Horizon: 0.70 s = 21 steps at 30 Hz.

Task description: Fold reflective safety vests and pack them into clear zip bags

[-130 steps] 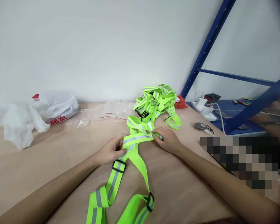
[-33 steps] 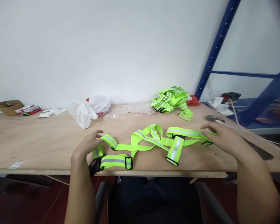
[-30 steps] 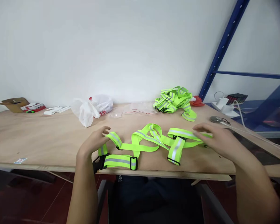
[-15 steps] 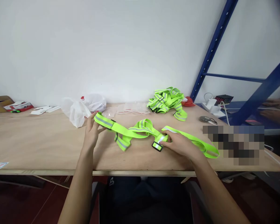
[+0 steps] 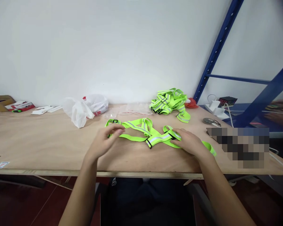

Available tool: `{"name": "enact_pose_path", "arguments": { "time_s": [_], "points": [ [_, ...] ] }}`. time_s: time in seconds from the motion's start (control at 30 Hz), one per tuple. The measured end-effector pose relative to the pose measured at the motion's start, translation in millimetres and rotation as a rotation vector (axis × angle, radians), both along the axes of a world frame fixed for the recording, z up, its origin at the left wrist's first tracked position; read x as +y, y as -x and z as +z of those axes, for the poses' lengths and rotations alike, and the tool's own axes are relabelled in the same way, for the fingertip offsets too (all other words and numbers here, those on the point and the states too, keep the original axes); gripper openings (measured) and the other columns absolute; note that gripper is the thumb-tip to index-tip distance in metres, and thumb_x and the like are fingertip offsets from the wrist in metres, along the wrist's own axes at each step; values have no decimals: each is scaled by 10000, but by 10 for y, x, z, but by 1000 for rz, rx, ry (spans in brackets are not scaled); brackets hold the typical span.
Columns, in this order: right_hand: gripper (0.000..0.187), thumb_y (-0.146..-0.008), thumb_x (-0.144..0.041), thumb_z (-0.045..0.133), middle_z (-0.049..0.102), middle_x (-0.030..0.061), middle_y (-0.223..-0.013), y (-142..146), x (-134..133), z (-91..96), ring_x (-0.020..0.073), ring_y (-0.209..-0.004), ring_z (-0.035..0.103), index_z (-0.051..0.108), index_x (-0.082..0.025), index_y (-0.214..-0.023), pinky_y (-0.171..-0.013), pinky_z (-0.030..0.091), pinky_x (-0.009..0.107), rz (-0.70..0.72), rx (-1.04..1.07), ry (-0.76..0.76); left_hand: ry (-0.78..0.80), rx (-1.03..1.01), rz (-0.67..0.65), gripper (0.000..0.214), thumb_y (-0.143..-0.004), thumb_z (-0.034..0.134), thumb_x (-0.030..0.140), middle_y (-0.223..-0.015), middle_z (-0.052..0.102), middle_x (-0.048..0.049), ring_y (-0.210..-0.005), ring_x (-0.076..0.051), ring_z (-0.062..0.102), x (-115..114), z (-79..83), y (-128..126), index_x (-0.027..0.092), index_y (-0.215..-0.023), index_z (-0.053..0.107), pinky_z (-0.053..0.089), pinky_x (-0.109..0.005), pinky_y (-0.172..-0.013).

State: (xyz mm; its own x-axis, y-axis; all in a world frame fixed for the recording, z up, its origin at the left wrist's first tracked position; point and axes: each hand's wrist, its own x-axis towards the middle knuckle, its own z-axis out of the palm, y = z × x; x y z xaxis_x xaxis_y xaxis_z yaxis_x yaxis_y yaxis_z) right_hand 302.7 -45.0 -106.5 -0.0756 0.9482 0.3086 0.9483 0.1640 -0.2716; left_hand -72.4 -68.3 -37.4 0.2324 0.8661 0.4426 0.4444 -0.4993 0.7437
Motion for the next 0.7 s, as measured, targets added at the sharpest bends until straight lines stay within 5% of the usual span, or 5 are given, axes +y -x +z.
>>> {"name": "enact_pose_path", "arguments": {
  "time_s": [0.2, 0.3, 0.4, 0.53, 0.7],
  "points": [
    [273, -773, -267, 597, 768, 69, -1036, 62, -61, 104, 281, -946, 701, 752, -256, -997, -837, 528, 345, 176, 139, 124, 14, 434, -304, 604, -929, 595, 388, -1564, 422, -108, -1391, -315, 458, -124, -393, -715, 274, -1501, 436, 386, -461, -1143],
    [261, -819, -295, 530, 769, 48, -994, 120, -120, 241, 268, -911, 701, 752, -239, -945, -839, 540, 353, 294, 305, 204, 8, 456, -192, 670, -918, 598, 365, -1504, 486, -149, -1329, -341, 506, -125, -621, -914, 238, -1534, 369, 430, -475, -1081],
    [290, -866, -383, 524, 758, 41, -1011, 100, -157, 324, 267, -947, 694, 738, -223, -978, -863, 544, 362, 360, 477, 207, 29, 434, -55, 436, -883, 535, 232, -1188, 692, -137, -1107, -328, 627, -94, -675, -920, 209, -1317, 575, 495, -444, -948],
    [366, -876, -447, 549, 731, 78, -1037, -31, -115, 292, 260, -897, 679, 688, -204, -1111, -806, 540, 362, 68, 585, -105, 154, 94, 14, 224, -845, 462, 221, -874, 680, -55, -780, -232, 664, 25, -539, -710, 212, -1015, 607, 538, -345, -713],
    [389, -874, -345, 532, 684, 113, -1025, -130, -30, 202, 272, -932, 653, 628, -198, -1221, -808, 517, 371, -193, 408, -373, 378, -596, -33, 458, -882, 489, 552, -1008, 637, -54, -614, -176, 682, 207, -372, -507, 235, -1212, 487, 483, -246, -443]
  ]
}}
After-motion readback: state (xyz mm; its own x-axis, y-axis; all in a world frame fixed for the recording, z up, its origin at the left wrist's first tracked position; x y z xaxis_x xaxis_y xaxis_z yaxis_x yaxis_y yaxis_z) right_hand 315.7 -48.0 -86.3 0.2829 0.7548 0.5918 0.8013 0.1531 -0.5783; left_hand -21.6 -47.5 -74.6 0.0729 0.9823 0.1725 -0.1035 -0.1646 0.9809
